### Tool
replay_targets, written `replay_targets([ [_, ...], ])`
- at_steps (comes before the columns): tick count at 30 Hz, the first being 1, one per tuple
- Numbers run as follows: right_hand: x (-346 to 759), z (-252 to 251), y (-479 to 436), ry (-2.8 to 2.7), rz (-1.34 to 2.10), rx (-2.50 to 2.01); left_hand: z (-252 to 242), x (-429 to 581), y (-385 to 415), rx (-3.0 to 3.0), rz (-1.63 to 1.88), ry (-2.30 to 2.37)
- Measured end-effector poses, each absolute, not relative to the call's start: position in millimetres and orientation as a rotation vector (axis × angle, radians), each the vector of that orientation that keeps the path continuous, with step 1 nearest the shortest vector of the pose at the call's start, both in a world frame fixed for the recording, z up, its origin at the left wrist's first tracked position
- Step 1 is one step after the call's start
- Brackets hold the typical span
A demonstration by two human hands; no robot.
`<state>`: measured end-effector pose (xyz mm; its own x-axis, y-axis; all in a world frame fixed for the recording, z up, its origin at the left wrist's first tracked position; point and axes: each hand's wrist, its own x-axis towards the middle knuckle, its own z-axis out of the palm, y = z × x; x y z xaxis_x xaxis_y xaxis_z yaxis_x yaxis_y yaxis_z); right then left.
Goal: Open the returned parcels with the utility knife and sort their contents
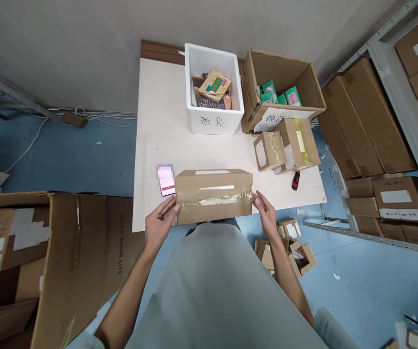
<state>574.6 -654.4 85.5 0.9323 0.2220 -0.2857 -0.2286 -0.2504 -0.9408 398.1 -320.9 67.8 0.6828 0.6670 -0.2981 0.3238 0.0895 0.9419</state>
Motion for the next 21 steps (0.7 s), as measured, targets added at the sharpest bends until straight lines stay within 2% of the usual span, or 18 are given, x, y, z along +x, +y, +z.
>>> replay_targets([
  [5,604,76,-625,-0.059,0.367,-1.819,69,438,-306,1.564,0.319,0.784],
  [21,563,-35,-671,0.100,0.533,-1.808,-44,376,-315,1.476,0.076,0.909],
])
